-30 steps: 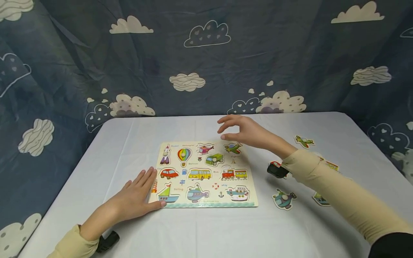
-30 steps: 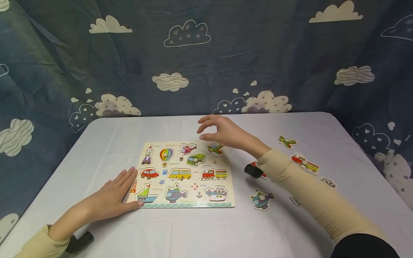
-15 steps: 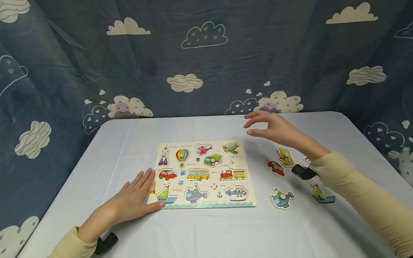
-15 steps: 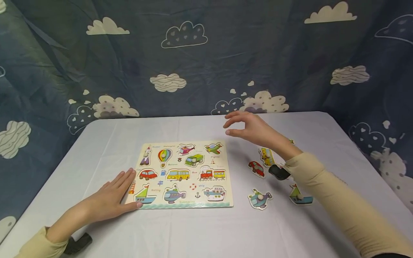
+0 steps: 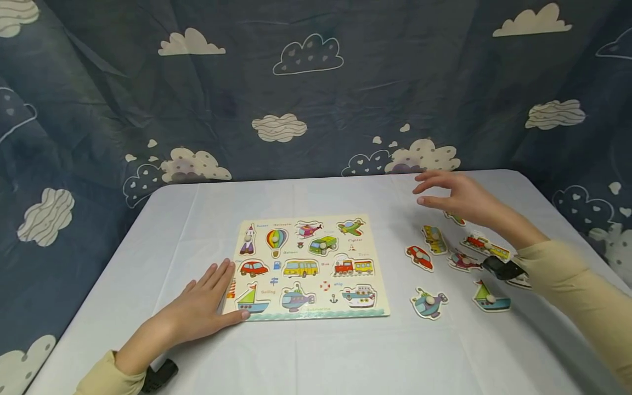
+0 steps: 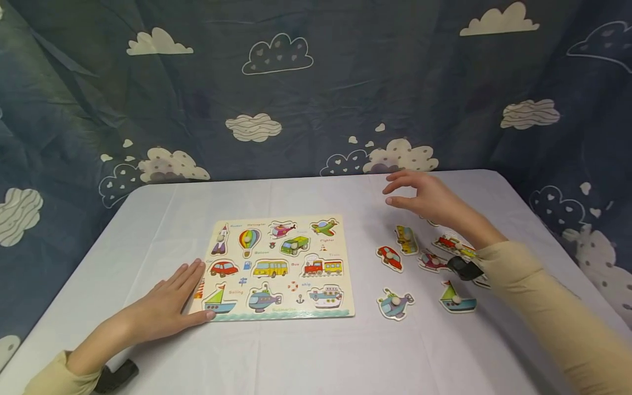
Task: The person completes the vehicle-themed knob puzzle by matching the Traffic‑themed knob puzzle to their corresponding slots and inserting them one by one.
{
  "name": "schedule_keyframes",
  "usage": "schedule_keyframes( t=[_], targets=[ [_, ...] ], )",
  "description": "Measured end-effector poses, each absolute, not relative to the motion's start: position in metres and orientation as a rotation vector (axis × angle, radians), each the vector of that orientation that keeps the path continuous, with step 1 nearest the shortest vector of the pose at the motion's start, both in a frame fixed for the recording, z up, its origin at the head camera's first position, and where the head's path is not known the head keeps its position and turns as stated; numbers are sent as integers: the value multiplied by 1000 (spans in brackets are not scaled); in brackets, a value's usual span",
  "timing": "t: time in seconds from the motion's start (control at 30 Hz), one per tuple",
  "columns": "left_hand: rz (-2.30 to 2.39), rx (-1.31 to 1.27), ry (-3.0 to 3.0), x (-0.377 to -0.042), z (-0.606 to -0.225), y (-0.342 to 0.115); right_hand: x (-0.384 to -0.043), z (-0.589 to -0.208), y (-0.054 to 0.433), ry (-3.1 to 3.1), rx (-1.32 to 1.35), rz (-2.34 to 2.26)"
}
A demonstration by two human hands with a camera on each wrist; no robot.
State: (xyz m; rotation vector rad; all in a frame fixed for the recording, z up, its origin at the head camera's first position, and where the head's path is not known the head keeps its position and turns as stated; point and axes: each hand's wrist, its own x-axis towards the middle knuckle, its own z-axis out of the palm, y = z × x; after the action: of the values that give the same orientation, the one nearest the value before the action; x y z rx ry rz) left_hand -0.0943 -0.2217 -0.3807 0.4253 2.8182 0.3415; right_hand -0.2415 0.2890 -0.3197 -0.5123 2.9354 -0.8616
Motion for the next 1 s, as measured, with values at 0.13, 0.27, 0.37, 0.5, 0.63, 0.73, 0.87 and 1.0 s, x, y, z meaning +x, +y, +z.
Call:
schedule_keyframes(
  t=[0.13,0.27,0.37,0.5,0.63,0.73,0.87,1.0],
  targets=[
    [342,411,2813,-94,-382,-222,-245,-326,306,2940,-462,-854],
    [342,412,2818,-94,-381,-222,-249,-332,323,2924,-411,-857],
    [344,417,2822,-94,-381,-222,-252,-336,336,2911,-394,-853],
    [340,418,2822,-94,-381,-222,-255,-343,352,2897,-366,-857],
    [338,420,2825,-94,-381,-222,-256,-350,368,2877,-349,-900],
    [338,415,2819,-94,-382,-222,-258,-357,379,2861,-330,-911],
    [337,410,2816,-94,-383,-223,-261,-366,391,2838,-270,-906],
    [340,407,2817,-94,-383,-223,-264,-372,398,2832,-220,-894]
  ],
)
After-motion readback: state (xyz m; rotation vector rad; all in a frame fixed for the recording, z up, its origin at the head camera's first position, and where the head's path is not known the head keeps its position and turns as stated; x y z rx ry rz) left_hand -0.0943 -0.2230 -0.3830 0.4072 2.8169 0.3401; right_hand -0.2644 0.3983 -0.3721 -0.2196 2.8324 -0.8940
